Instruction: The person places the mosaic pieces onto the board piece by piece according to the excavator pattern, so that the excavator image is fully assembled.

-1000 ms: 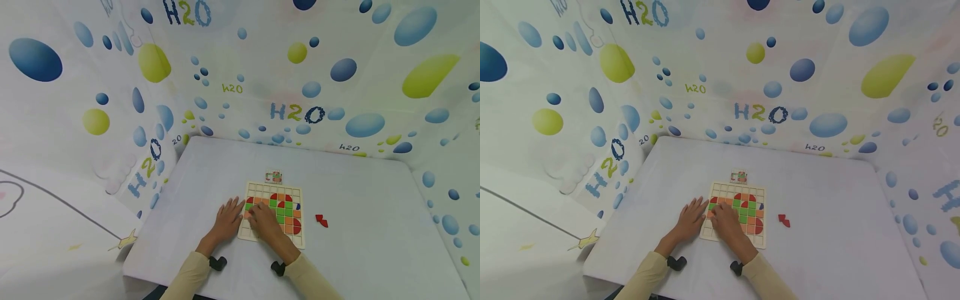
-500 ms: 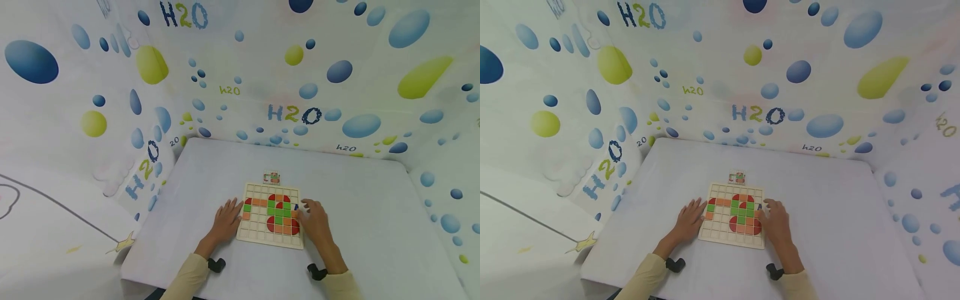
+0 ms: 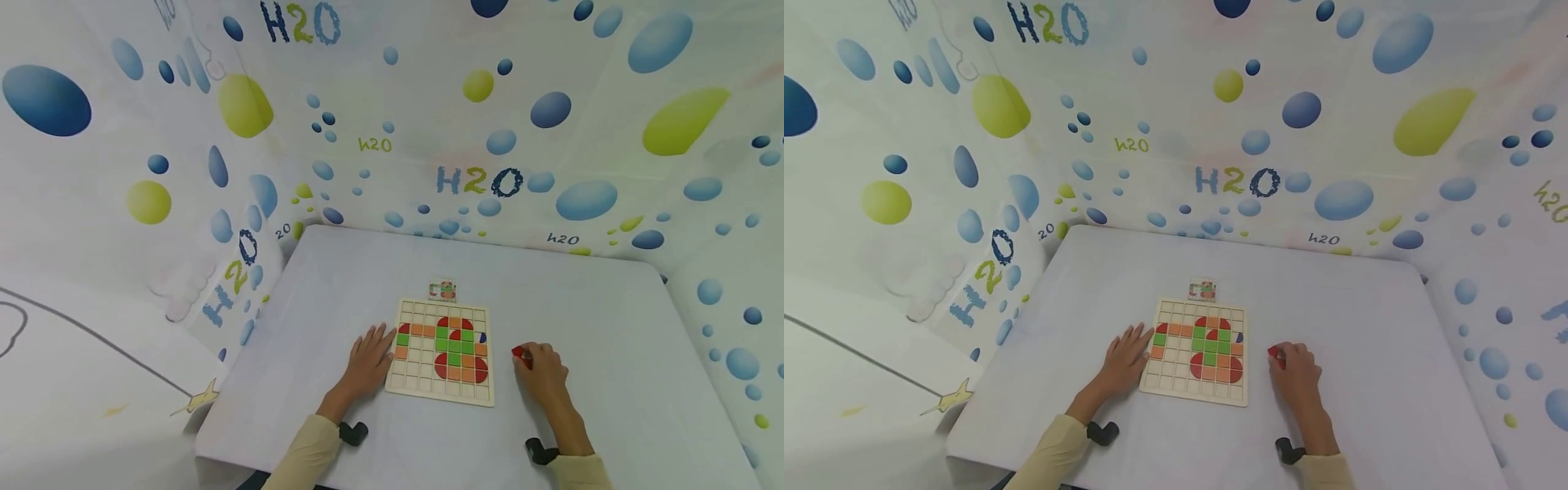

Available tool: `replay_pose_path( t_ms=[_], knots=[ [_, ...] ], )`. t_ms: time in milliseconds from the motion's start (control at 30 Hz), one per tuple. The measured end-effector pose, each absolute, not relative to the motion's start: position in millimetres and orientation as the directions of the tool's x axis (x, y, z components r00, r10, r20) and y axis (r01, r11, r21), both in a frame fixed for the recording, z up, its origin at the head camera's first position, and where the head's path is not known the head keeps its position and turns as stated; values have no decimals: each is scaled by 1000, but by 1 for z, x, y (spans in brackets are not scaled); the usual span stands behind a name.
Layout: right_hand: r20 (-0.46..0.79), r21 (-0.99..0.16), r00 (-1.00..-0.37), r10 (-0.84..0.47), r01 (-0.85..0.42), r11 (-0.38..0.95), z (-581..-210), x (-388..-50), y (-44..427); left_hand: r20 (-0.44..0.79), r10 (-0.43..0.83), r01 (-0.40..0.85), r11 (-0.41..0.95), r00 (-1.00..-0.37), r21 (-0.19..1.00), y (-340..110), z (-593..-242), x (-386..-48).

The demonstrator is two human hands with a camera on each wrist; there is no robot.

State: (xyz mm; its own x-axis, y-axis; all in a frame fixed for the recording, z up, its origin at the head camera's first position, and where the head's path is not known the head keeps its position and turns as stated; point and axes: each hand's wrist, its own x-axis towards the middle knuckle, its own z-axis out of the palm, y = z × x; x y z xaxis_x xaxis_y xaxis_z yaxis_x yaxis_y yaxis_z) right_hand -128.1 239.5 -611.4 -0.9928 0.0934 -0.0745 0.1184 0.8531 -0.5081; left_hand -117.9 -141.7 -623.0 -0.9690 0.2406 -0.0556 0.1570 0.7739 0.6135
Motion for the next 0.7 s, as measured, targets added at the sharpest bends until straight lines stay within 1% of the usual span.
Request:
replay_pose_path(
  t_ms=[233, 367, 500, 700],
  knots=[
    [-12, -517, -995, 99, 91, 851, -612, -133, 238, -30, 238, 168, 765, -971, 622, -141, -623, -118],
    [-23, -521, -995, 101, 98, 848, -609, -134, 237, -44, 233, 159, 777, -971, 609, -141, -624, -118],
    [-59, -525, -997, 56, 79, 848, -607, -133, 235, -55, 232, 152, 781, -971, 605, -141, -624, -118],
    [-34, -519, -999, -10, 9, 854, -607, -133, 235, -59, 228, 146, 780, -972, 609, -141, -625, -119]
  ],
)
